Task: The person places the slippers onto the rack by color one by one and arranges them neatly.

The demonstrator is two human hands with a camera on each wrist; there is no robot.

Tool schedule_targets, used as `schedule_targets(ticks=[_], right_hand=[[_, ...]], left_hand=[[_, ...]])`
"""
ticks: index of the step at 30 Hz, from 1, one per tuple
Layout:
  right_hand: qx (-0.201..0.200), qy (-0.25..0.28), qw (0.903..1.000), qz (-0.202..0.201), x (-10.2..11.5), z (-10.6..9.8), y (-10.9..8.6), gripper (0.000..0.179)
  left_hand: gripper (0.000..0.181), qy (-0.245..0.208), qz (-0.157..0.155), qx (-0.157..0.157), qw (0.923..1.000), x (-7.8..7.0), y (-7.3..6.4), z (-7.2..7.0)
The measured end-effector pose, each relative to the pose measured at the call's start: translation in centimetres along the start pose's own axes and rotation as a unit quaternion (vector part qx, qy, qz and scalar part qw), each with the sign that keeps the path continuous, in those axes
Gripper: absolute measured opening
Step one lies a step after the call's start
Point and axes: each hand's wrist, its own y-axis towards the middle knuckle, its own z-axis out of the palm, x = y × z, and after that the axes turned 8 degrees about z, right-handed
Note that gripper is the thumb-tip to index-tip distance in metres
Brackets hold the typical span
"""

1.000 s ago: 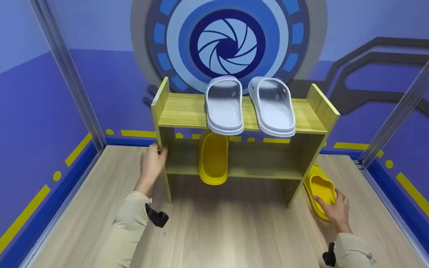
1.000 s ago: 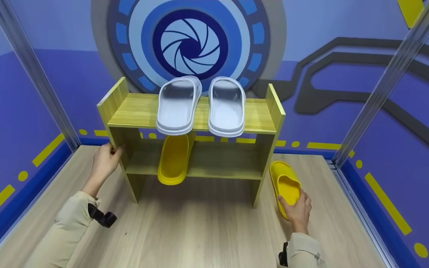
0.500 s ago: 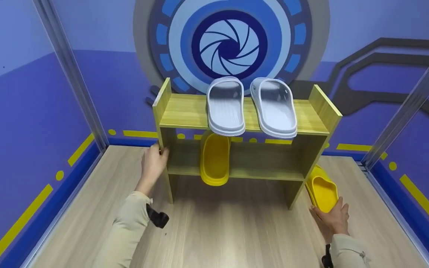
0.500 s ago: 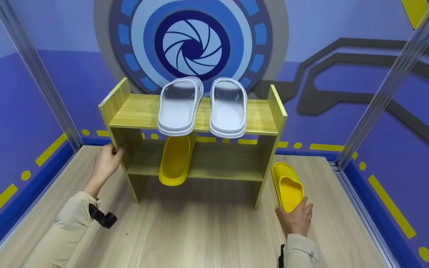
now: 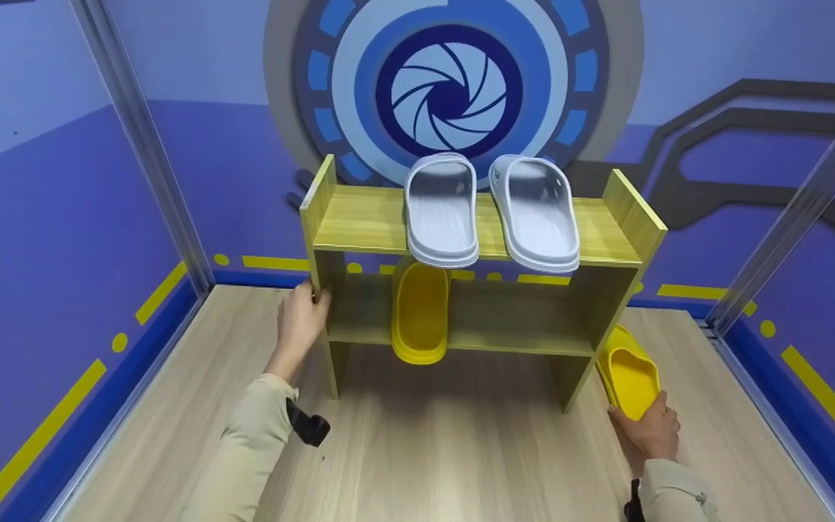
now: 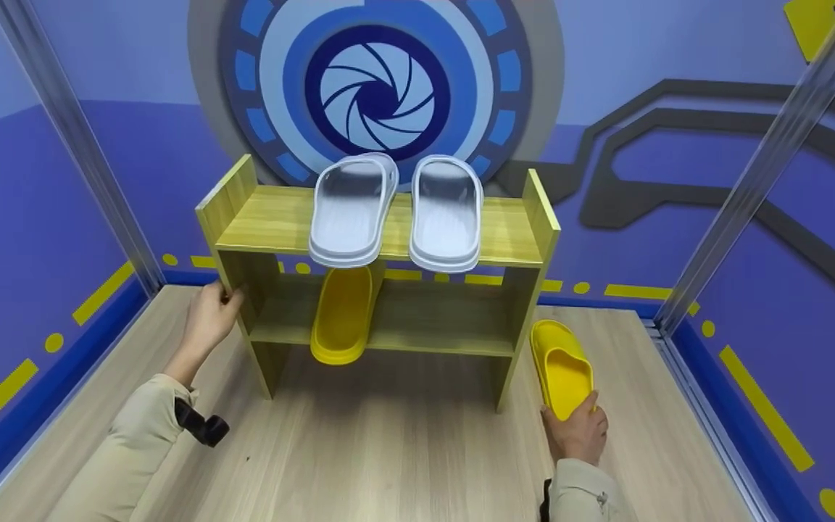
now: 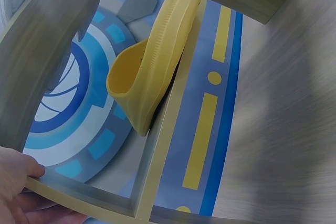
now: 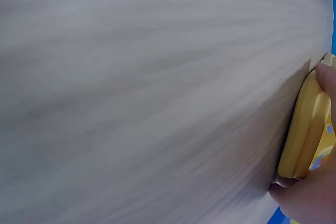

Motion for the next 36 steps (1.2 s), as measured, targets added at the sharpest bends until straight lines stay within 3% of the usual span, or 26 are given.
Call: schedule_targets(ticks=[6,11,16,25,36], right_hand=[[0.011,0.038,0.9991,0.015,0.6,-0.4,0.3,0.101],[0.023,0.041,0.9988,-0.01,0.8,-1.5,0.4,0.103],[0.001,0.039,0.9979,-0.052,1.0,-2.2,0.5,0.098],[-0.022,0.03,0.9952,-0.091,1.1,-3.3,1.0,0.096],[0.005,0.001,0.9947,-0.103,0.9,-5.8,1.0,0.1]], left_hand=[[0.017,-0.003,0.004,-0.005,1.0,0.1,0.1,0.1],[0.017,0.001,0.002,-0.01,0.9999,0.1,0.0,0.2],[0.018,0.004,0.001,-0.01,0.9999,0.1,0.1,0.2],[0.019,0.007,-0.003,-0.005,1.0,0.0,0.1,0.1],[0.021,0.007,-0.024,0.013,0.9996,0.0,0.2,0.0]])
